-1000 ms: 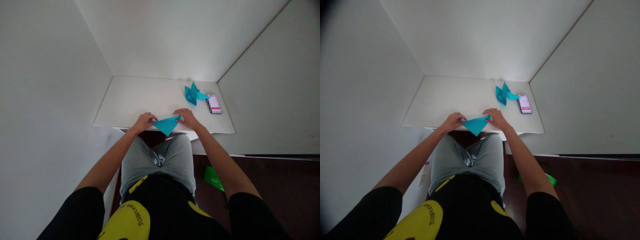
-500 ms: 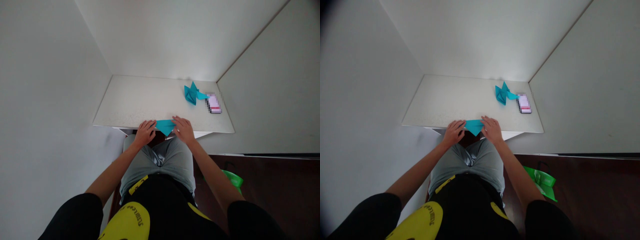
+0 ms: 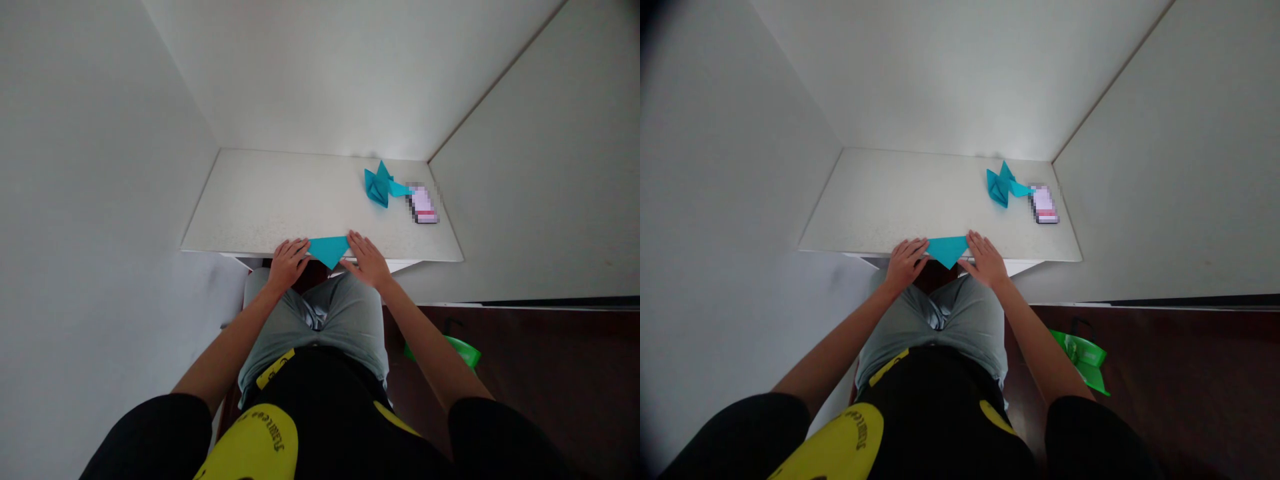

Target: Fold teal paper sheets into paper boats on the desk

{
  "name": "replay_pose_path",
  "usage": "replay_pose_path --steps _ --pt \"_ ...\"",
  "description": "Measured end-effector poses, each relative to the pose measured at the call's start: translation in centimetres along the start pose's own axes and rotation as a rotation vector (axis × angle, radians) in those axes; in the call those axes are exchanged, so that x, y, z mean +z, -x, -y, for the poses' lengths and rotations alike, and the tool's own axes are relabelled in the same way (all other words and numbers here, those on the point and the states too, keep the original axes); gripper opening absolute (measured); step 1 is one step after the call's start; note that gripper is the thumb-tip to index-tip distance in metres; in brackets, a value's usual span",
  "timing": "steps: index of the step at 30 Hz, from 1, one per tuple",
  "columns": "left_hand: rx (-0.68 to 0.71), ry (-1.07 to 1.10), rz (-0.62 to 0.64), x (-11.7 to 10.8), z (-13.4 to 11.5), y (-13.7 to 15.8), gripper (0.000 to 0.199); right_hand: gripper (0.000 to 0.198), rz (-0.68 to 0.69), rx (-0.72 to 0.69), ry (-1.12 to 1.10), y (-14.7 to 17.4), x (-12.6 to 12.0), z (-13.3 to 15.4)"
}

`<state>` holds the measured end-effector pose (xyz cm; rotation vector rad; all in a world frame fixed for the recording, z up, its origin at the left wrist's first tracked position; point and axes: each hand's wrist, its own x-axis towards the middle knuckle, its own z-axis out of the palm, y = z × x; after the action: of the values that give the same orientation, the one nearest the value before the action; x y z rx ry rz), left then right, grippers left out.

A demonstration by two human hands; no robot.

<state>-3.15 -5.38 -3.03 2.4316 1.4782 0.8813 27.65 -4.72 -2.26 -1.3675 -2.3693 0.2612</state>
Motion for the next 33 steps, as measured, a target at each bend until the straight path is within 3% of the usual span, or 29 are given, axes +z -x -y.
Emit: replay_pose_path --steps 3,10,15,19,28,33 --pt "-0.049 0.058 -0.016 0.0 -0.3 0.0 0.038 0.079 -0.046 0.004 -0.010 1.2 -0.2 -0.7" --pt "-0.200 0.246 -0.001 -1.2 0.2 -1.9 0.014 0.028 -0.228 0.162 -0.225 0.3 0.2 -0.5" --pt "-0.397 0.506 -0.028 -1.6 1.5 -5.0 0.025 0.036 -0.308 0.391 -0.572 -2.7 -0.2 -1.1" --pt "-0.436 0.625 -0.034 -0.9 1.7 -6.5 0.024 0.039 -0.372 0.455 -0.786 -4.7 0.4 -1.4" --pt "-0.438 0.625 0.055 -1.0 2.5 -6.1 0.040 0.045 -0.259 0.452 -0.709 -4.4 -0.1 -1.9" --pt "-0.459 0.639 0.020 -1.0 2.7 -6.0 0.043 0.050 -0.262 0.477 -0.742 -4.2 -0.1 -1.9"
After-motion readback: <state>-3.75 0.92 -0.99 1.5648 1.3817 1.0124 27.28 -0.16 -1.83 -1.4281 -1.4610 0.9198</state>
